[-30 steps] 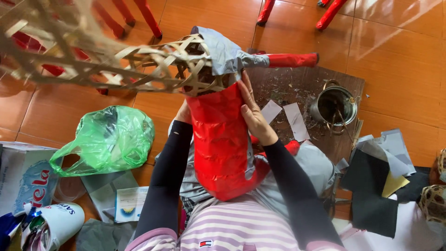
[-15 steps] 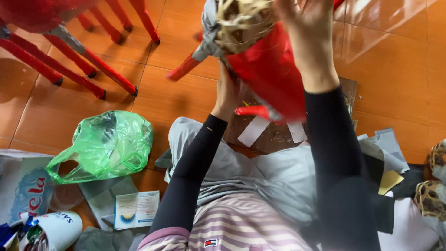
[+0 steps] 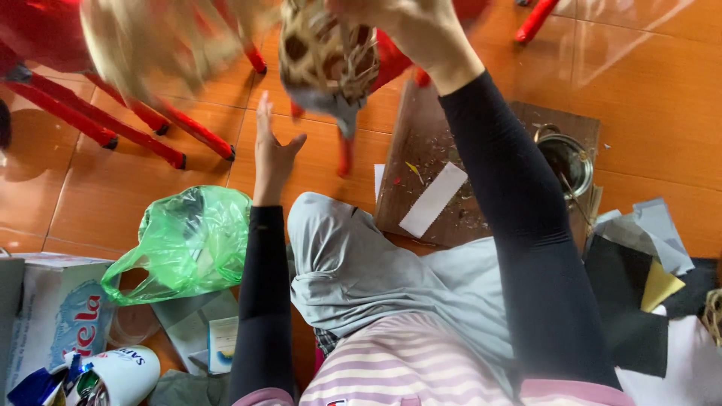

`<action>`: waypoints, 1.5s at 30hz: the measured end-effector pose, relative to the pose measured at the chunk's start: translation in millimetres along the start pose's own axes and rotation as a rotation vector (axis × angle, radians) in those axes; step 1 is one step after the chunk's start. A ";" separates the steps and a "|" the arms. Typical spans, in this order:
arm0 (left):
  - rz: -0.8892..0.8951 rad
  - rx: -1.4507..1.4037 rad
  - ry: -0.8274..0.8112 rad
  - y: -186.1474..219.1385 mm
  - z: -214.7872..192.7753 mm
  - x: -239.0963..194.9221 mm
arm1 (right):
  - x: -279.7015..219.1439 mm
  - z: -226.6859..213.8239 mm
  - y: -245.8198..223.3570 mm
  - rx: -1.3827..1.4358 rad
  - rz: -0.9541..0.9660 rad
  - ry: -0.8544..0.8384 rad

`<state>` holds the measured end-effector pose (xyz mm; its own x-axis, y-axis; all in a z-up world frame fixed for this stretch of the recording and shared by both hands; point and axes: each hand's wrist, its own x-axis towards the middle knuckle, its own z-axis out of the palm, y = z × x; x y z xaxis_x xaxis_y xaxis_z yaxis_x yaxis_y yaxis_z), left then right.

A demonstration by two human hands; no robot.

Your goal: Creating paper mache models by applying paper strips with glue to a bamboo frame and cutting materials with scissors.

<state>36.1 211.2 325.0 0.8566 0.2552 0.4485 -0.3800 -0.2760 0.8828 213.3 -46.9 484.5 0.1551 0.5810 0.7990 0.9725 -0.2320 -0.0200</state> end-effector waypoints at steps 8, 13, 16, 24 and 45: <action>-0.170 0.398 -0.226 -138.0 -29.4 -55.1 | -30.6 62.6 22.8 0.240 0.115 -0.111; -0.246 0.417 -0.131 -103.6 -28.0 -47.4 | -53.3 75.2 0.0 1.609 0.751 0.182; -0.266 0.430 -0.193 -95.4 -35.1 -44.1 | -110.1 111.9 -9.8 1.364 1.206 -0.082; -0.269 0.405 -0.107 -100.0 -45.9 -35.8 | -162.7 176.3 -102.0 0.693 1.238 -0.261; -0.088 0.554 -0.135 -111.1 -36.5 -29.9 | -141.7 177.9 -77.1 0.792 1.191 -0.197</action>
<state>40.0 268.0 218.7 0.9273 0.1889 0.3232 -0.0972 -0.7123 0.6951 147.3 27.5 265.9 0.8850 0.4650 -0.0227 0.0794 -0.1988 -0.9768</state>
